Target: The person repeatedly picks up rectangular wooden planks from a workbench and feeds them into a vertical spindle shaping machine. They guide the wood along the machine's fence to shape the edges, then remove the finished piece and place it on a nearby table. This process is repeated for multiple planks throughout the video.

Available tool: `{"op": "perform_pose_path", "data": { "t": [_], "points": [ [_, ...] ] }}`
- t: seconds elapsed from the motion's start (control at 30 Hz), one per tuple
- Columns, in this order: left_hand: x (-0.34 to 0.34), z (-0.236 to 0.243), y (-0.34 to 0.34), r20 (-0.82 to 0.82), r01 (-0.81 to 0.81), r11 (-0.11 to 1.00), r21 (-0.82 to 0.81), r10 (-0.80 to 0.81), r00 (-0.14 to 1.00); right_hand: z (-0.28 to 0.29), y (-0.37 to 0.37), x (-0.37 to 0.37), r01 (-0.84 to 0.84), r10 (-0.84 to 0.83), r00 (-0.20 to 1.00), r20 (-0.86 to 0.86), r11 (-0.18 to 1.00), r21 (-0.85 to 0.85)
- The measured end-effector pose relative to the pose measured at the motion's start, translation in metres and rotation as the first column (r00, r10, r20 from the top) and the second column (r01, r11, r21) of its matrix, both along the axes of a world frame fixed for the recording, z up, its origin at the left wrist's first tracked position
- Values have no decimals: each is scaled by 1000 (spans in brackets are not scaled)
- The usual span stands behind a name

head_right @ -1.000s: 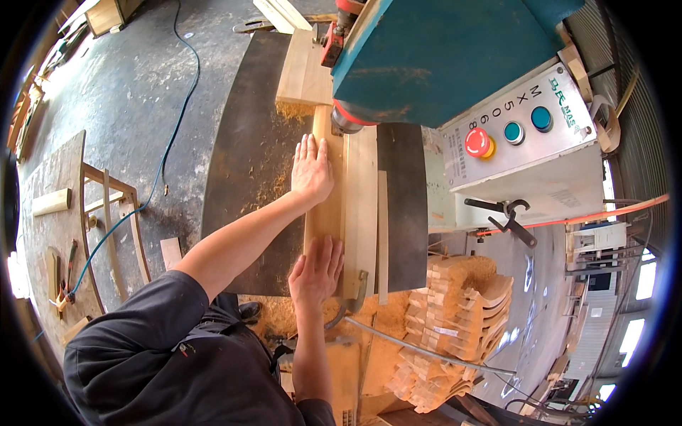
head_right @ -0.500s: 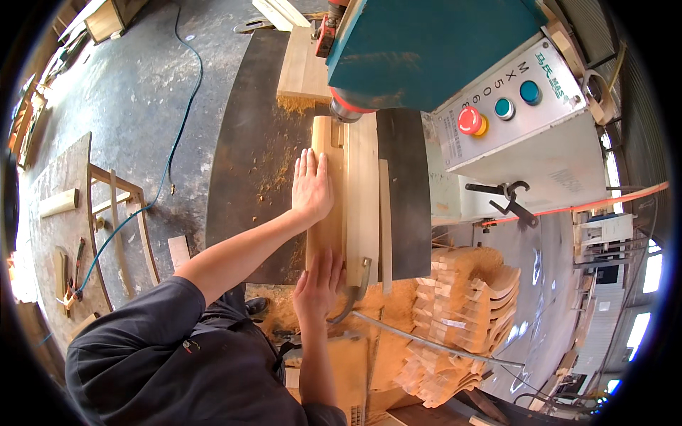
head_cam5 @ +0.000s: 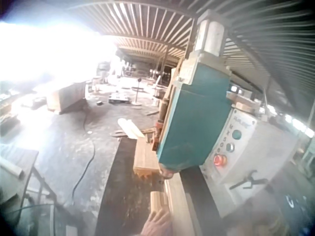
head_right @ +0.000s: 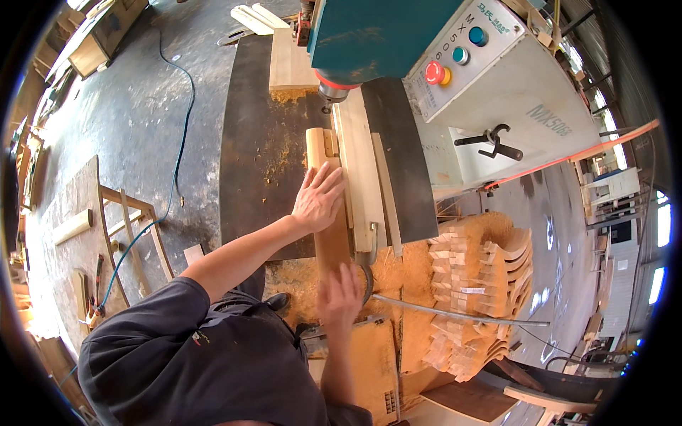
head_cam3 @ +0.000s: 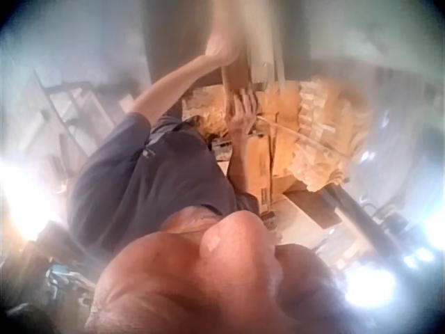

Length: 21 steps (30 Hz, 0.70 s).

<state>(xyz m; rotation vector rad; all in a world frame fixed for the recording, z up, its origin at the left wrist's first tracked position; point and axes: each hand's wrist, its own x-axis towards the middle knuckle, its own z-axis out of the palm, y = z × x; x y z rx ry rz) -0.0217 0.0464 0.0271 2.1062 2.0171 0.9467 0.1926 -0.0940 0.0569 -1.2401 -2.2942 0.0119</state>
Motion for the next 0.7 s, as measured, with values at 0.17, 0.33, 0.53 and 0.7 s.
{"op": "perform_pose_path", "data": {
  "t": [0.17,0.33,0.53,0.7],
  "points": [
    [-12,10,3,-115,126,988,-91,-137,984,0,89,68,314,-304,926,-224,949,9],
    [-20,6,3,-97,171,985,-28,-173,980,-7,166,76,530,-509,848,150,809,-254],
    [-16,6,3,-56,186,982,-4,-186,981,-12,172,88,396,-413,911,1,872,-289],
    [-22,3,-1,-33,174,985,-2,-174,984,12,98,66,300,-304,923,-237,953,-53]
  ]
}}
